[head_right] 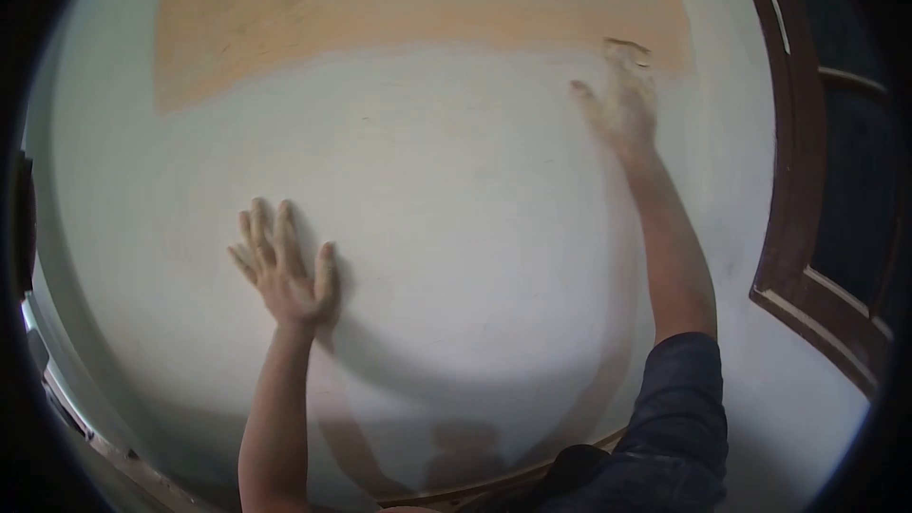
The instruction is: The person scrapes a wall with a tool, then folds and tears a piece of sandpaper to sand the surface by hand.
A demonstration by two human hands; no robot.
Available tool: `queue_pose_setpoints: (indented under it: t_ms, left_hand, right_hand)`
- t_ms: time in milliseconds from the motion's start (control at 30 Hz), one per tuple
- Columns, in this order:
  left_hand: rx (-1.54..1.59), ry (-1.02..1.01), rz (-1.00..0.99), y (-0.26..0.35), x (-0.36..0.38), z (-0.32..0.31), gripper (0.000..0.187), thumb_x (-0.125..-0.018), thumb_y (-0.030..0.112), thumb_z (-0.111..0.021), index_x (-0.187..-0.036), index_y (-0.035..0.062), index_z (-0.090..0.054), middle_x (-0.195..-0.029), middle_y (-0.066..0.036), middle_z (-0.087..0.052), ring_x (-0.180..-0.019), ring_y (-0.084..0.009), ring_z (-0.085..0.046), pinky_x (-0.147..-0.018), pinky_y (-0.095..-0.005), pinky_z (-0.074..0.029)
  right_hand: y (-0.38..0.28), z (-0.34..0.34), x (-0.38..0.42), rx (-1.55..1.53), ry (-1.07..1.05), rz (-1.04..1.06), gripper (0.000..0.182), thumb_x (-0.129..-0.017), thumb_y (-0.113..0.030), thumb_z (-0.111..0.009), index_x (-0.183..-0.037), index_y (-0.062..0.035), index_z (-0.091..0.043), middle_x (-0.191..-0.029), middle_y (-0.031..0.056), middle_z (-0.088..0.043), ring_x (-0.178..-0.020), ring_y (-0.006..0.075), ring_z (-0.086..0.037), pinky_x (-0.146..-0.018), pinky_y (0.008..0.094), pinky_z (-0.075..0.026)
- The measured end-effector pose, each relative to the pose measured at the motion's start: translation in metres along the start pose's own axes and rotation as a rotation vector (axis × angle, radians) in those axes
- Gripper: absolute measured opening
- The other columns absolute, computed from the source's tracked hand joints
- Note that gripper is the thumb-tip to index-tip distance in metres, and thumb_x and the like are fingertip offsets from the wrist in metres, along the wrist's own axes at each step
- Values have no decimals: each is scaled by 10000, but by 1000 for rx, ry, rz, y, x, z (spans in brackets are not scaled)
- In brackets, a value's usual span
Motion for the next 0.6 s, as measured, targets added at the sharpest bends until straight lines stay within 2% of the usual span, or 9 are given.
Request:
queue_pose_setpoints:
  t_ms: [67, 133, 167, 267, 367, 433, 500, 567, 600]
  left_hand:
    - [-16, 17, 15, 0, 0, -1, 747, -972, 505, -606, -1599, 128, -451, -1718, -194, -277, -1621, -411, -157, -1253, -693, -8]
    - [2, 21, -1, -3, 2, -7, 744, -971, 501, -606, -1598, 134, -446, -1718, -196, -272, -1623, -412, -143, -1254, -692, -7]
    - [-22, 14, 5, -2, 1, -8, 757, -969, 499, -606, -1606, 132, -428, -1721, -195, -266, -1624, -416, -134, -1256, -689, -7]
    - [-1, 6, 36, 2, -4, -6, 783, -963, 487, -616, -1622, 127, -393, -1725, -197, -252, -1625, -424, -115, -1261, -680, -6]
    - [54, -23, 63, -2, -4, 0, 806, -955, 466, -636, -1632, 120, -369, -1728, -198, -245, -1627, -427, -103, -1267, -669, -4]
    - [109, -32, 36, -5, -8, -2, 817, -957, 441, -647, -1644, 118, -344, -1735, -177, -240, -1631, -415, -96, -1271, -661, 1]
    - [112, -55, 35, -9, -3, -5, 819, -963, 425, -648, -1652, 120, -328, -1741, -158, -234, -1633, -406, -93, -1274, -659, 4]
    - [146, -22, 34, -13, -1, -2, 814, -983, 421, -625, -1665, 129, -292, -1741, -126, -251, -1633, -392, -107, -1277, -663, 9]
    - [145, -13, 38, -17, 0, 1, 814, -983, 421, -625, -1665, 129, -292, -1741, -126, -251, -1633, -392, -107, -1277, -663, 9]
  right_hand:
    - [88, -16, 5, -6, -50, -84, 845, -946, -569, -703, -1552, -27, -470, -1582, 239, -499, -1487, 375, -456, -1224, 620, -279]
    - [167, -31, 18, 182, -130, -367, 741, -996, -510, -654, -1576, -85, -474, -1580, 212, -518, -1504, 371, -442, -1227, 621, -271]
    - [175, -25, 20, 190, -128, -363, 741, -996, -510, -654, -1576, -85, -474, -1580, 212, -518, -1504, 371, -442, -1227, 621, -271]
    - [156, -16, 18, -151, -118, -286, 650, -1031, -468, -614, -1585, -154, -483, -1602, 162, -511, -1519, 371, -424, -1244, 613, -234]
    - [71, -15, -1, -215, -101, -32, 628, -1030, -429, -626, -1593, -191, -480, -1642, 104, -476, -1549, 360, -379, -1248, 613, -215]
    - [-39, -3, -16, -167, -74, 257, 697, -974, -468, -693, -1582, -192, -495, -1672, 86, -434, -1569, 343, -341, -1244, 615, -221]
    - [-155, 4, -23, -306, -116, 463, 809, -884, -571, -751, -1562, -195, -520, -1667, 66, -441, -1563, 329, -335, -1237, 632, -213]
    - [-296, 36, -23, -40, -130, 567, 909, -829, -724, -718, -1539, -184, -543, -1641, 60, -469, -1541, 318, -355, -1233, 650, -188]
    - [-350, 37, -23, -179, -67, 543, 937, -833, -774, -670, -1545, -180, -534, -1638, 61, -472, -1546, 317, -344, -1237, 655, -165]
Point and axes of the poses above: each hand's wrist, its own x-axis away from the middle knuckle, its own z-axis out of the back of the hand, y = z × x, the point moved 6 cm from there along -x, towards the middle knuckle
